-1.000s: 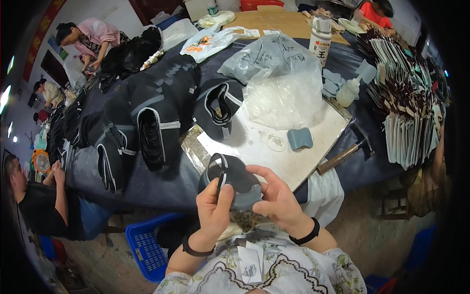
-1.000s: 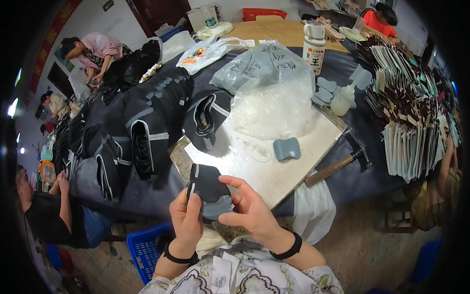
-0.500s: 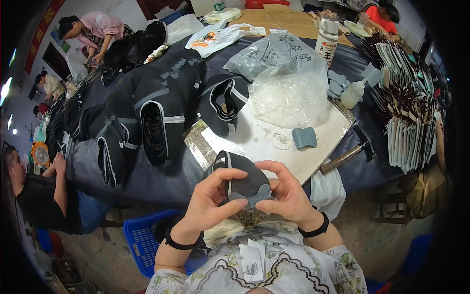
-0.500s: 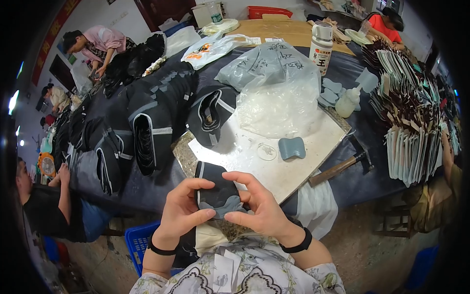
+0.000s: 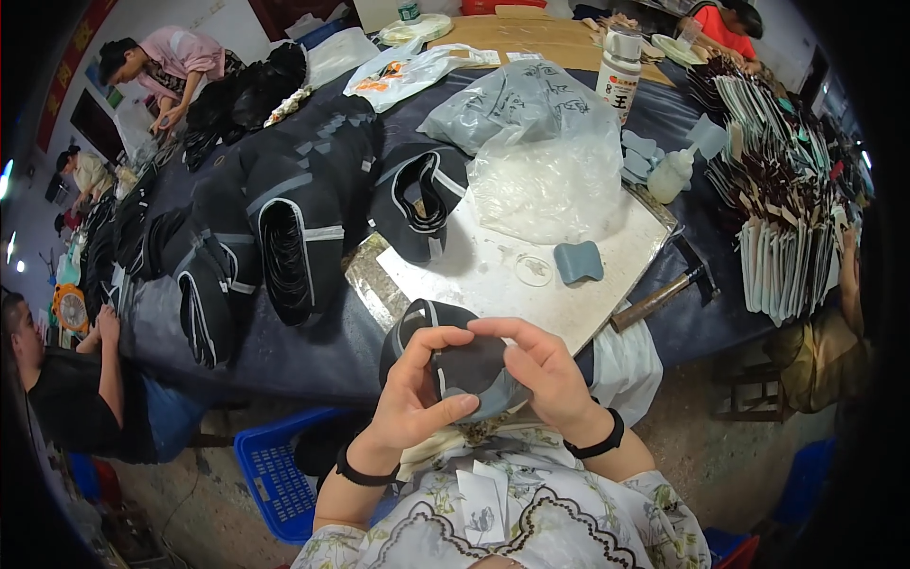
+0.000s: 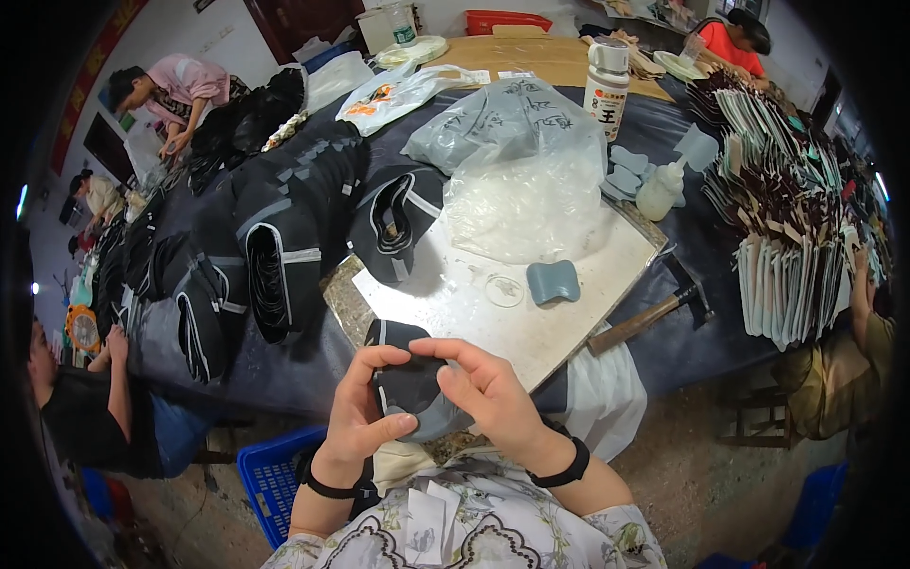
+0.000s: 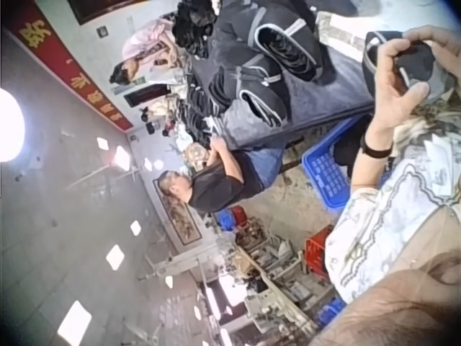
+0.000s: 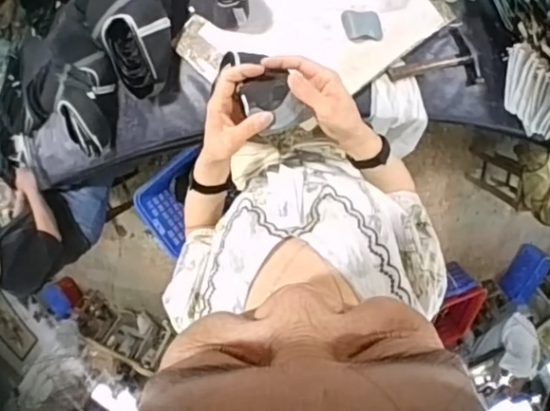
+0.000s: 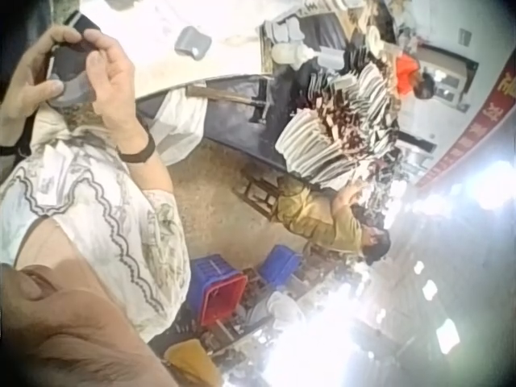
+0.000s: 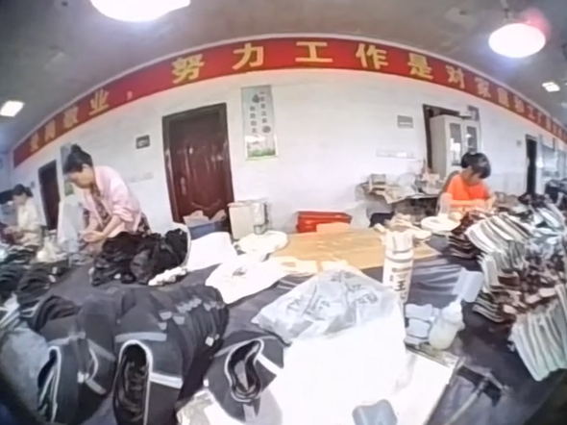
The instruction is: Attaching a grey reinforcement or decorative component to the heel area of a black boot upper using glue.
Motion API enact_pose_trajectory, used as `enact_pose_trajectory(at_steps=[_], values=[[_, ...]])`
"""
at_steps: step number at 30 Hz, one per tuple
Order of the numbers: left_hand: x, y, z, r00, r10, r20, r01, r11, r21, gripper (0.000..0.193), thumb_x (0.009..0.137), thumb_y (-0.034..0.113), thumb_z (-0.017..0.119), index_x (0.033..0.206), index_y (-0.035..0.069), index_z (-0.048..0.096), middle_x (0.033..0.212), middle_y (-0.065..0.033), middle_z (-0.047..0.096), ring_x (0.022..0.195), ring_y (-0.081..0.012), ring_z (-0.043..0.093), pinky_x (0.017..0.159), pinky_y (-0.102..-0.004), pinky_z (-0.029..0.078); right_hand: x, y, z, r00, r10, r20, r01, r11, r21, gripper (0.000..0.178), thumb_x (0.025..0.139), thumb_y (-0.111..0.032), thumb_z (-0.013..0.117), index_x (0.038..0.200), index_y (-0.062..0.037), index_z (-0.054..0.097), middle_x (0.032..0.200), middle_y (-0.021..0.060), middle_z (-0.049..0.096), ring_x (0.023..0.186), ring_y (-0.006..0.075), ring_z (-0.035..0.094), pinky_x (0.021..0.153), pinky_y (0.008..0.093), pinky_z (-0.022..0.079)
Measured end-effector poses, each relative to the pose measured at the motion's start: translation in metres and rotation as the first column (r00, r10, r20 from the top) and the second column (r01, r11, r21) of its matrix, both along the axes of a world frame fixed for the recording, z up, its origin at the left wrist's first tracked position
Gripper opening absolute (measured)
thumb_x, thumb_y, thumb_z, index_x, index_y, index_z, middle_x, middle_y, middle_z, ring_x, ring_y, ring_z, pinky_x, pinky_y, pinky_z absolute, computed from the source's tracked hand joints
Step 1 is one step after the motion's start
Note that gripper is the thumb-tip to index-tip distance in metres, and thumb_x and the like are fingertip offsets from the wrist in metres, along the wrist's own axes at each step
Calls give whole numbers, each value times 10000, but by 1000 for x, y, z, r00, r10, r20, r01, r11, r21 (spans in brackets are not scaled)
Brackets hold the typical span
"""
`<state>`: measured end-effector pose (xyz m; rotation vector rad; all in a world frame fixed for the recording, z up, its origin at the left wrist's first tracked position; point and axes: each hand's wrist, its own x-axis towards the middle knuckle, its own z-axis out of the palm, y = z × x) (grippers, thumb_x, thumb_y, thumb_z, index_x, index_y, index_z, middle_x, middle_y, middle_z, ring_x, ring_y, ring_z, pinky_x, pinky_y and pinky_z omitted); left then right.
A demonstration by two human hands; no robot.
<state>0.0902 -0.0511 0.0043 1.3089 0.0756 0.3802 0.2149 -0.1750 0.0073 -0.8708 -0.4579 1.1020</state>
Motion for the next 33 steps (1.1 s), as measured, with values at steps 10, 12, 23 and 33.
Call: enact_pose_trajectory(at_steps=[10, 12, 23, 33], values=[[3, -8, -6, 990, 142, -6, -142, 986, -91, 513, 754, 28, 665, 1198, 12, 408, 1112, -73, 488, 1021, -121, 475, 881, -256, 378, 5, -3, 4, 984, 99, 151, -98, 995, -13, 435, 839, -6, 529, 1254, -17, 399, 759, -23, 545, 684, 25, 478, 657, 161, 365], [3, -6, -10, 991, 135, 0, -134, 987, -89, 508, 764, 46, 660, 1201, 13, 404, 1097, -71, 493, 1014, -118, 476, 877, -253, 377, 6, -2, -5, 994, 63, 94, -64, 998, 7, 415, 827, 7, 522, 1228, -12, 416, 704, -44, 494, 633, 16, 434, 619, 158, 339], [6, -4, -16, 989, 146, -20, -147, 989, -14, 487, 773, 28, 638, 1198, 15, 398, 1078, -67, 497, 992, -112, 485, 864, -244, 384, 6, 10, -13, 972, -43, 230, 60, 996, -70, 245, 845, -61, 535, 1076, 0, 477, 662, -52, 477, 600, 18, 422, 600, 172, 348], [18, -8, -3, 896, 441, 51, -391, 838, -382, 491, 852, 10, 527, 1291, 43, 309, 1161, -121, 507, 1014, -173, 551, 885, -318, 450, 12, 2, -31, 806, -253, 535, 239, 966, 98, 234, 798, -198, 669, 864, -35, 514, 799, 13, 503, 764, 91, 458, 684, 224, 376]])
